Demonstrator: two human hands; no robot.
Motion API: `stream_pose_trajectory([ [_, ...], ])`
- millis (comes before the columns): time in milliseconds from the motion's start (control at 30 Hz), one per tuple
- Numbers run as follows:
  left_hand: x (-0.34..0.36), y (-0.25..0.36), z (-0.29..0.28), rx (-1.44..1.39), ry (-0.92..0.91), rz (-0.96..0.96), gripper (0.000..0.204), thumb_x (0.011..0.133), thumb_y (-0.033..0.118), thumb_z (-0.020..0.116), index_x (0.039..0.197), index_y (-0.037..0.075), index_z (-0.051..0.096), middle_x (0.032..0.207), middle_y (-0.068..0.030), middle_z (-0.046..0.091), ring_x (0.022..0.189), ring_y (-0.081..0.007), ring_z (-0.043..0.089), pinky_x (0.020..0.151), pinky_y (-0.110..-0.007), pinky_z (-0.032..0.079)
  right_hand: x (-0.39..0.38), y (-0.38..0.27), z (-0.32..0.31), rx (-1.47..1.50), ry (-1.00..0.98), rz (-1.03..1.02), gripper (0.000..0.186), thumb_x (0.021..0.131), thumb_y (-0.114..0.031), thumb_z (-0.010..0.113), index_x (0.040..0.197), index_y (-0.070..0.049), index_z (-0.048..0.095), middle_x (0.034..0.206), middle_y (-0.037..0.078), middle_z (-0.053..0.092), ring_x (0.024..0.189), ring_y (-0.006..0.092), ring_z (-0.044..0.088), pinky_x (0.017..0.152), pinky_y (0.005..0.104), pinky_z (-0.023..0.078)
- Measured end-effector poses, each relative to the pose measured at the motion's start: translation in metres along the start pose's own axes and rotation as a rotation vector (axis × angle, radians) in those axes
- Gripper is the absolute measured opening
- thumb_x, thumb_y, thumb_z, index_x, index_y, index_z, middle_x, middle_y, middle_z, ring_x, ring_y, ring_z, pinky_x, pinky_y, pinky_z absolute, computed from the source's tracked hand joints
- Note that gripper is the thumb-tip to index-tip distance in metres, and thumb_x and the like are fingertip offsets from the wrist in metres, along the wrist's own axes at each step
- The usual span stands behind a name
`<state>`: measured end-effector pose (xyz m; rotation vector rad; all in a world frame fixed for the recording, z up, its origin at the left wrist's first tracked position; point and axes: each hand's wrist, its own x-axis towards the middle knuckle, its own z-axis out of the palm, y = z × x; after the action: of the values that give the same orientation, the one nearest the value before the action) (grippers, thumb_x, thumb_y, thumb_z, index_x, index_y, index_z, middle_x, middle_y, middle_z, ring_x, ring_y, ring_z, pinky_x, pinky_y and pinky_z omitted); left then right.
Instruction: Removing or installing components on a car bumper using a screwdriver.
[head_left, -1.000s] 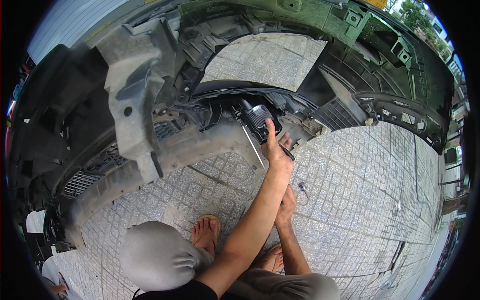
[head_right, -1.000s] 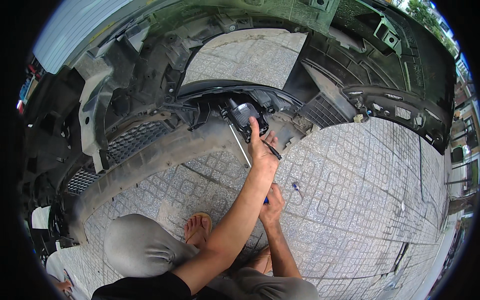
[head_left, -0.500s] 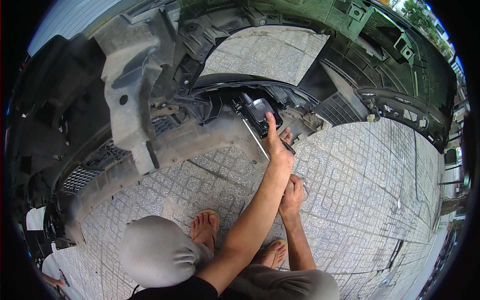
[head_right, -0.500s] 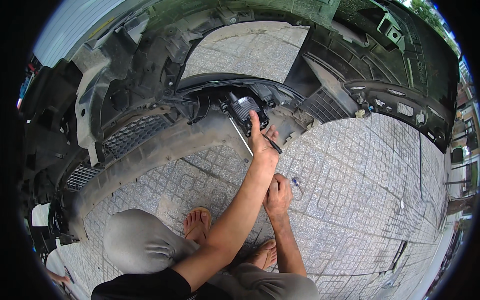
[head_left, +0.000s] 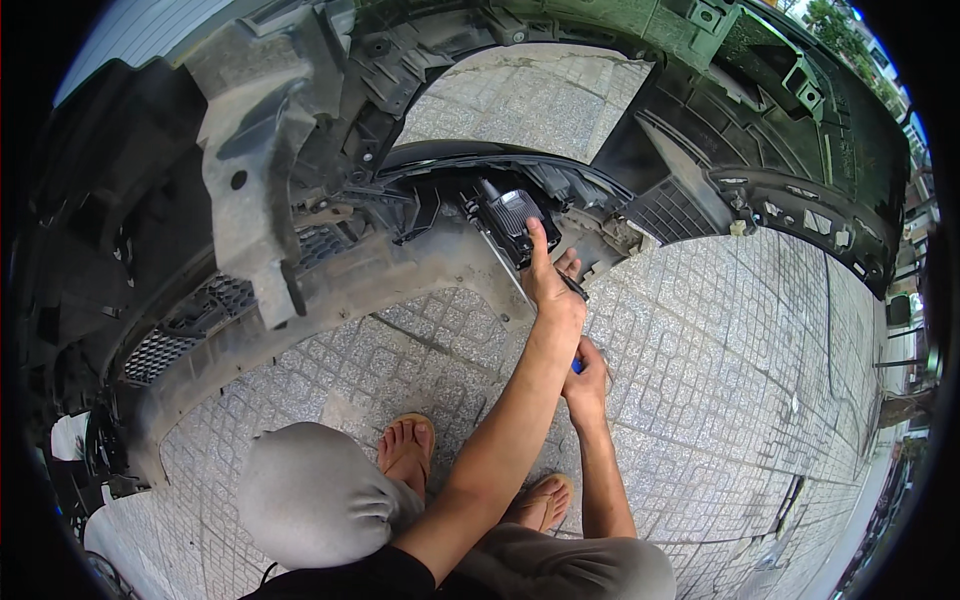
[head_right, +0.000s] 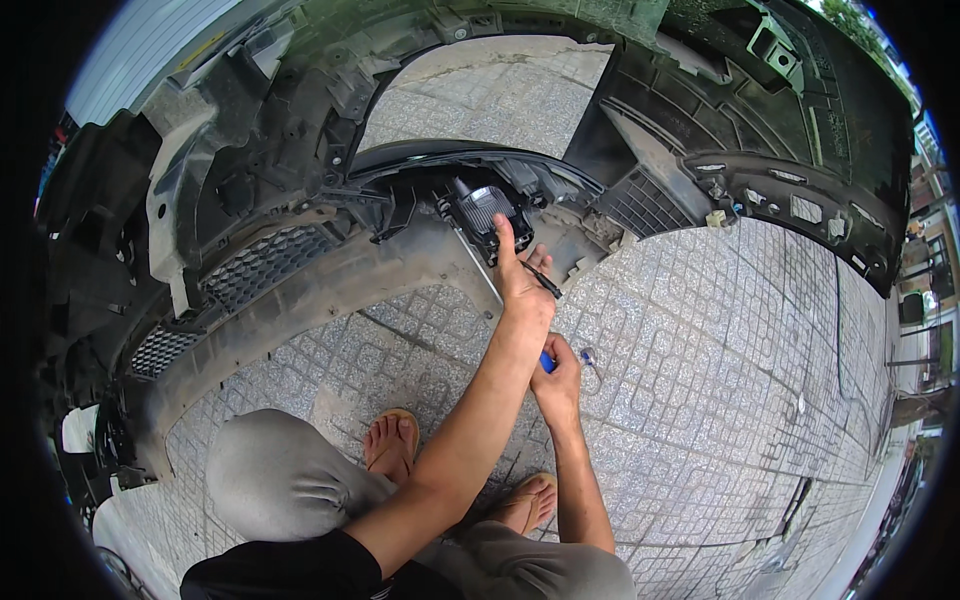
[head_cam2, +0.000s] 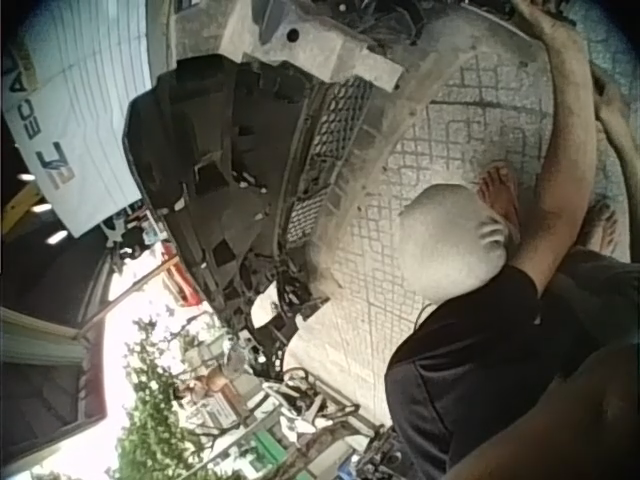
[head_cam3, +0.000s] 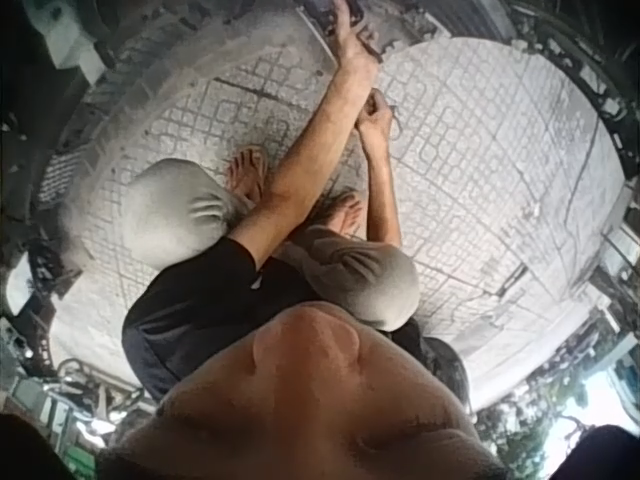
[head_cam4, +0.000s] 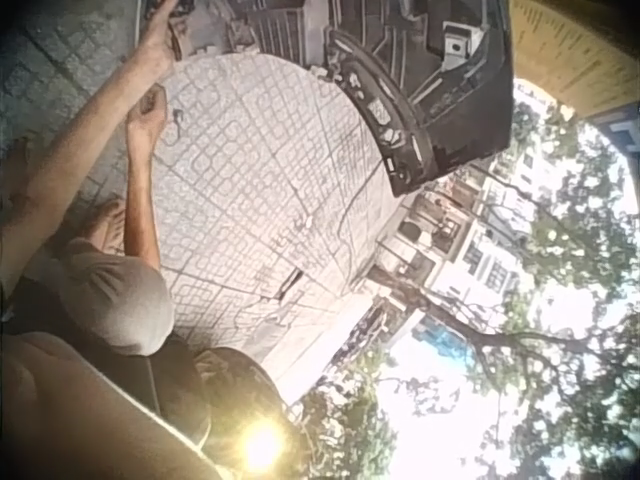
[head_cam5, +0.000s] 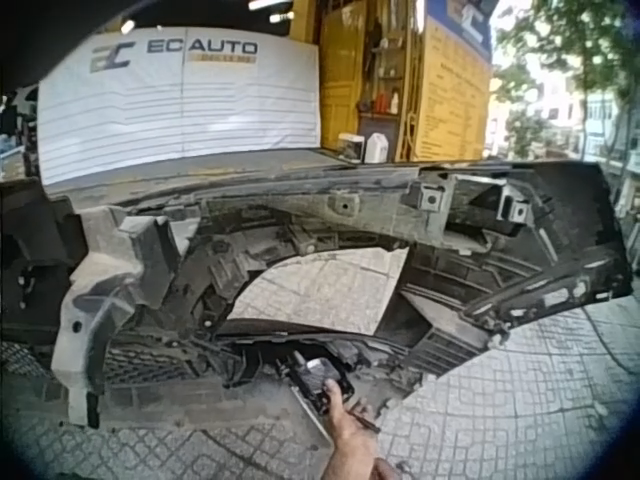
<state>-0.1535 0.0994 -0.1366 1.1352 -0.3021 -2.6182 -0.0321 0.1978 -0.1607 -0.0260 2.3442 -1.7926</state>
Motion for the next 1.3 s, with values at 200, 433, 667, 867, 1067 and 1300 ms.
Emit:
stream_pose_trajectory([
  [200, 0.001, 0.001, 0.0, -0.006, -0.01, -0.021, 0.083, 0.067, 0.07, 0.086, 0.124, 0.014, 0.062, 0.102, 0.0022, 0.06, 0.078, -0.0092, 0.057, 0.069, -0.025, 0.044, 0.001, 0.005, 0.001, -0.618, 0.105, -0.417, 0.019, 0.086, -0.014, 0.067, 0.097, 0.001, 0.064, 0.081, 0.02, 0.066, 0.073, 0.0441, 0.062, 0.058, 0.0475, 0.048],
  [433, 0.0, 0.0, 0.002, -0.01, -0.004, -0.011, 0.082, 0.068, 0.07, 0.086, 0.122, 0.012, 0.063, 0.101, 0.0025, 0.059, 0.078, -0.0088, 0.055, 0.067, -0.025, 0.043, 0.01, -0.007, -0.016, 0.421, -0.195, 0.303, 0.022, 0.098, -0.016, 0.061, 0.095, 0.004, 0.067, 0.067, -0.003, 0.058, 0.048, 0.004, 0.042, 0.042, 0.0231, 0.029],
  [667, -0.001, 0.0, 0.004, -0.074, 0.028, -0.01, 0.067, 0.071, 0.059, 0.09, 0.105, 0.008, 0.065, 0.091, -0.0004, 0.068, 0.062, -0.0084, 0.057, 0.056, -0.022, 0.045, -0.001, -0.017, 0.002, -0.26, 0.084, -0.301, 0.024, 0.091, -0.021, 0.069, 0.098, 0.001, 0.064, 0.072, 0.01, 0.06, 0.06, 0.022, 0.058, 0.054, 0.0401, 0.045],
  [867, 0.001, -0.003, 0.003, -0.027, -0.025, -0.029, 0.075, 0.069, 0.069, 0.086, 0.114, 0.012, 0.064, 0.095, 0.0035, 0.061, 0.071, -0.008, 0.055, 0.064, -0.024, 0.044, -0.003, 0.005, -0.001, -0.594, 0.105, -0.511, 0.03, 0.084, -0.018, 0.069, 0.106, 0.003, 0.065, 0.082, 0.022, 0.066, 0.069, 0.0399, 0.062, 0.066, 0.0464, 0.05],
  [1067, 0.003, 0.001, -0.001, -0.016, -0.019, -0.018, 0.074, 0.069, 0.069, 0.086, 0.113, 0.013, 0.064, 0.093, 0.0038, 0.06, 0.07, -0.0077, 0.055, 0.064, -0.024, 0.044, 0.009, -0.011, -0.011, 0.292, -0.129, 0.328, 0.02, 0.095, -0.016, 0.059, 0.101, 0.002, 0.066, 0.066, 0.005, 0.06, 0.048, 0.0139, 0.051, 0.047, 0.029, 0.041],
  [1300, -0.001, 0.001, 0.003, -0.097, 0.003, 0.0, 0.068, 0.069, 0.058, 0.091, 0.104, 0.007, 0.063, 0.088, -0.0024, 0.068, 0.06, -0.0091, 0.058, 0.056, -0.022, 0.047, 0.011, -0.002, -0.02, 0.612, -0.4, 0.466, 0.024, 0.097, -0.02, 0.06, 0.103, 0.003, 0.064, 0.071, 0.004, 0.061, 0.054, 0.0105, 0.053, 0.048, 0.0293, 0.041],
])
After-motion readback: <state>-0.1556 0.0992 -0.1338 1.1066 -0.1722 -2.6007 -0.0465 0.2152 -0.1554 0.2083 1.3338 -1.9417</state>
